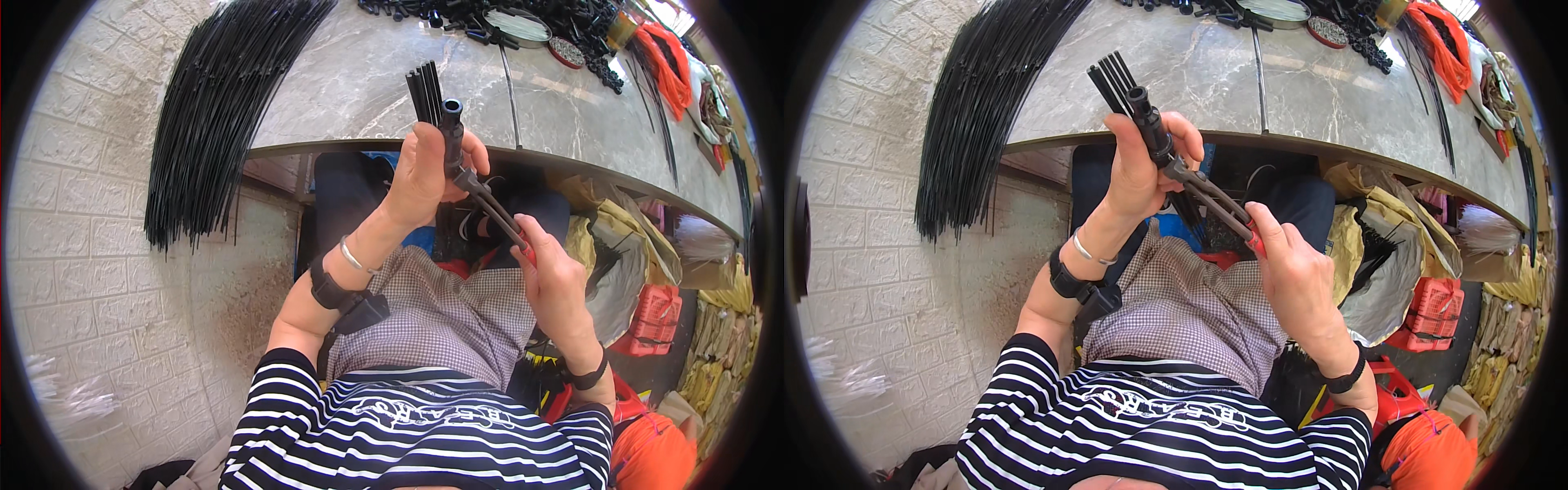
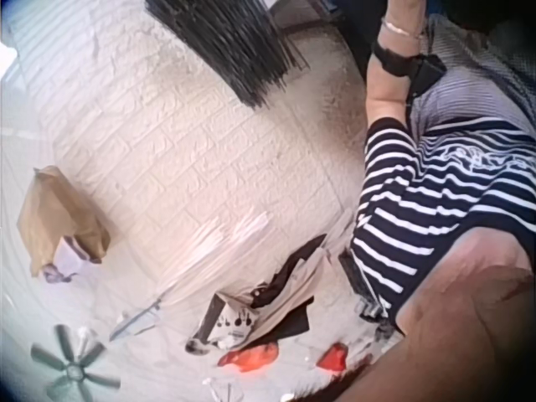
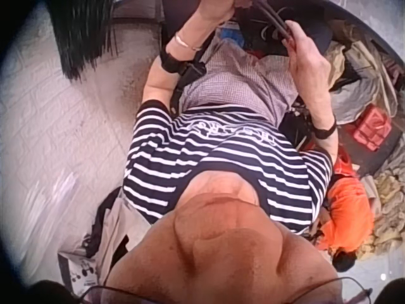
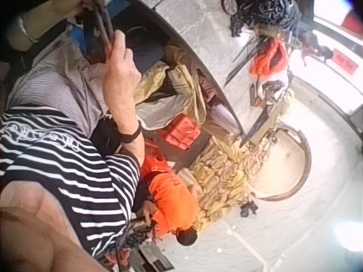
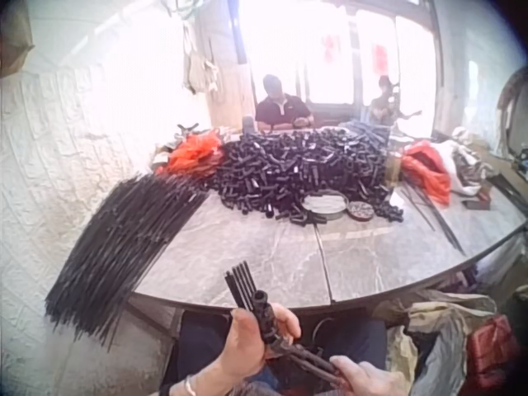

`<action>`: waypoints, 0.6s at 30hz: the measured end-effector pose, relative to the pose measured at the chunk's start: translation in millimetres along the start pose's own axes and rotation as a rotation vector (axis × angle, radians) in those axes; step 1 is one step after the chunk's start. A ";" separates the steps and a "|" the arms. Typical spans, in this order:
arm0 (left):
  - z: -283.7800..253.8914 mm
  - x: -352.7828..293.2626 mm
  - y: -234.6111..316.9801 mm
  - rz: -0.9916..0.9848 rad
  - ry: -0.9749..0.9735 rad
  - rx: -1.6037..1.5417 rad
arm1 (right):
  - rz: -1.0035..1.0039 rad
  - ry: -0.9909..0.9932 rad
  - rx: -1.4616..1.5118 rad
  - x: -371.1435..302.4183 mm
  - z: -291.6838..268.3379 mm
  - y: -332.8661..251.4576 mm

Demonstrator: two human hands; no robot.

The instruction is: Assembling black rods into a central hub and using pliers to trim components for umbrella construction.

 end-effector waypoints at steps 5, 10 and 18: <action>0.6 -4.1 0.7 0.063 -0.028 0.198 | 0.070 -0.060 0.180 4.5 -3.7 -3.7; 0.9 -6.4 1.2 0.090 -0.003 0.210 | 0.048 -0.055 0.202 3.5 -3.3 -2.7; 2.0 -7.3 2.3 0.099 0.006 0.202 | 0.097 -0.102 0.214 1.1 0.7 0.2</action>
Point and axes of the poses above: each hand's wrist, its own x-axis towards the middle knuckle, its own z-axis out of the palm, y = z × x, the point moved 3 cm from there along x, towards the middle knuckle, and after that the axes turned 15 degrees about y, right-handed, at the moved point
